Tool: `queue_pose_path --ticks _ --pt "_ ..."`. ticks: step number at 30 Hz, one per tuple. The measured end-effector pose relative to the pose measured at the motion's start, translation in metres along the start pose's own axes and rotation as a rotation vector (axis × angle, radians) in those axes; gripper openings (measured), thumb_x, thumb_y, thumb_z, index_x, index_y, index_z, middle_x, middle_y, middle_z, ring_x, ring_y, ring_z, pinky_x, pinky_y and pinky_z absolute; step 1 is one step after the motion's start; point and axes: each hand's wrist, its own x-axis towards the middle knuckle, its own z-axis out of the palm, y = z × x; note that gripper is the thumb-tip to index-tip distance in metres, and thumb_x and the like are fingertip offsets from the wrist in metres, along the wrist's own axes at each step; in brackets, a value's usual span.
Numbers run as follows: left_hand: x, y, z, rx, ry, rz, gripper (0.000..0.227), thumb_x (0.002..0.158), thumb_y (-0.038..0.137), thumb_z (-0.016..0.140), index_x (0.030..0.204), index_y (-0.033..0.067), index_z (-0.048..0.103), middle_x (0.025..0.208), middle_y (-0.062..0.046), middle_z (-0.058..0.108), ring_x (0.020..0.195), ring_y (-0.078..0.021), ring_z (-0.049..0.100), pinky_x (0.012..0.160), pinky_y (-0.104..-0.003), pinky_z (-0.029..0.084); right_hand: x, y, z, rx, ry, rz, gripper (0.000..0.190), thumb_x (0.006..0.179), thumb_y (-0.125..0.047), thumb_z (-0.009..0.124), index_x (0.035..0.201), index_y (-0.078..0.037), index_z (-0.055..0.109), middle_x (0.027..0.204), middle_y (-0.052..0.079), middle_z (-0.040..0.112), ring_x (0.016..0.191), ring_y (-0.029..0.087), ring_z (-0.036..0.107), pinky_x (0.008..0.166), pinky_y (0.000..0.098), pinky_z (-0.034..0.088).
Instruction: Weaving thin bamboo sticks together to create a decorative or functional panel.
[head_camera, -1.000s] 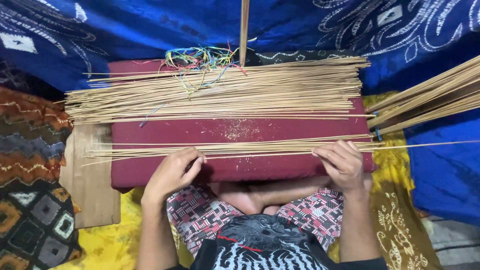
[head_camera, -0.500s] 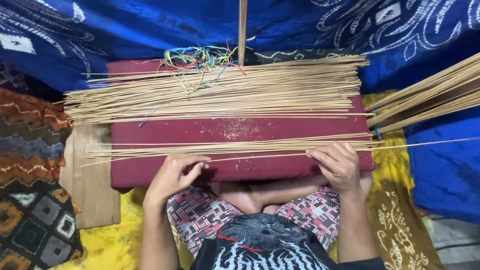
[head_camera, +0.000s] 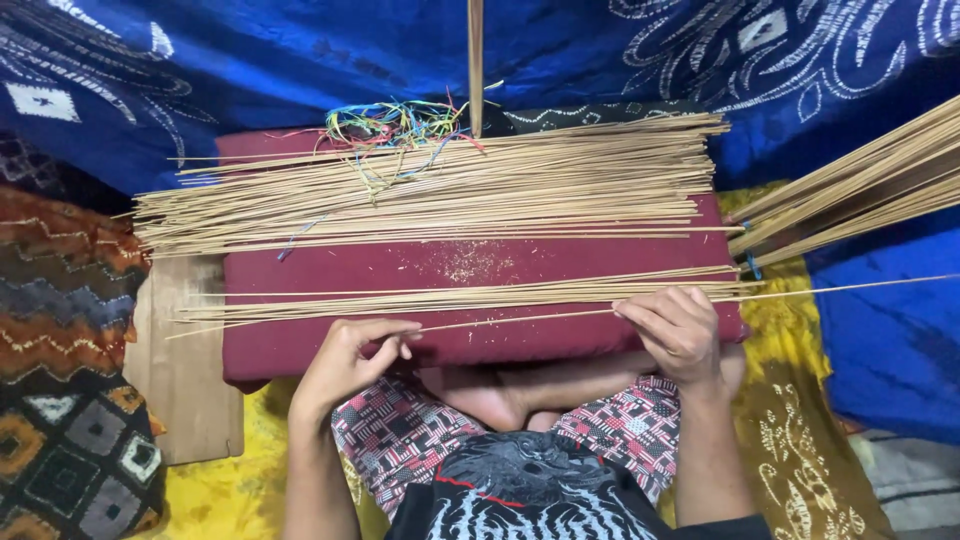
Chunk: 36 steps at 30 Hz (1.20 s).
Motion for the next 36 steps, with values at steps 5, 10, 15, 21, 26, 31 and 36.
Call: queue_pose_path --ticks 5,10,15,21,26,31,36 --pt "-0.004 -0.001 0.002 -0.080 0.020 0.022 0.041 0.081 -0.004 0.058 0.112 0.0099 0.081 0.079 -0.011 0.084 0.071 -0.0227 0.080 0.072 -0.038 0.062 -0.010 0.009 0.004 0.005 -0.005 -0.007 0.021 0.104 -0.022 0.061 0.104 -0.013 0.080 0.099 0.002 0.077 0.080 0.027 0.067 0.076 0.0366 0.047" --pt "-0.008 -0.001 -0.002 -0.087 0.001 0.031 0.044 0.081 -0.007 0.058 0.117 0.0069 0.079 0.079 -0.013 0.083 0.071 -0.0246 0.078 0.074 -0.039 0.063 -0.011 0.011 0.002 0.017 -0.011 -0.002 0.021 0.104 -0.022 0.060 0.104 -0.012 0.080 0.099 0.002 0.077 0.080 0.027 0.067 0.076 0.0372 0.047" --pt "-0.011 0.003 -0.001 -0.104 -0.001 0.029 0.044 0.081 -0.006 0.058 0.118 0.0071 0.079 0.080 -0.013 0.084 0.072 -0.0231 0.079 0.073 -0.039 0.063 -0.001 0.001 -0.004 0.007 -0.007 -0.002 0.020 0.104 -0.020 0.061 0.102 -0.013 0.080 0.098 0.001 0.077 0.079 0.026 0.067 0.075 0.0362 0.048" --pt "-0.016 0.001 0.002 -0.123 -0.005 0.038 0.046 0.081 -0.008 0.056 0.118 0.0071 0.078 0.083 -0.014 0.084 0.073 -0.0247 0.079 0.075 -0.041 0.063 -0.003 0.002 -0.006 0.003 -0.020 -0.012 0.019 0.104 -0.019 0.062 0.100 -0.011 0.079 0.096 0.004 0.076 0.077 0.028 0.067 0.074 0.0378 0.048" --pt "-0.013 0.014 0.001 -0.135 0.002 0.009 0.051 0.078 -0.011 0.051 0.119 0.0045 0.078 0.086 -0.018 0.084 0.078 -0.0292 0.080 0.078 -0.045 0.063 -0.005 0.004 -0.001 0.005 -0.025 -0.010 0.021 0.104 -0.023 0.062 0.101 -0.013 0.080 0.097 0.001 0.077 0.079 0.026 0.068 0.075 0.0371 0.048" --pt "0.016 0.028 0.028 0.702 -0.012 0.206 0.017 0.102 0.025 0.057 0.108 0.0190 0.072 0.088 -0.001 0.074 0.088 -0.0214 0.073 0.087 -0.037 0.052 0.019 -0.021 0.014 -0.045 -0.100 -0.002 0.013 0.101 -0.020 0.067 0.105 -0.016 0.079 0.094 -0.001 0.075 0.074 0.023 0.066 0.067 0.0353 0.047" --pt "0.011 0.006 -0.004 0.857 0.090 0.187 0.023 0.097 0.013 0.054 0.114 0.0178 0.069 0.097 -0.007 0.073 0.091 -0.0278 0.072 0.081 -0.041 0.054 0.016 -0.003 -0.012 -0.090 -0.147 0.047 0.017 0.101 -0.019 0.067 0.113 -0.012 0.077 0.092 0.007 0.075 0.077 0.029 0.069 0.067 0.0394 0.049"
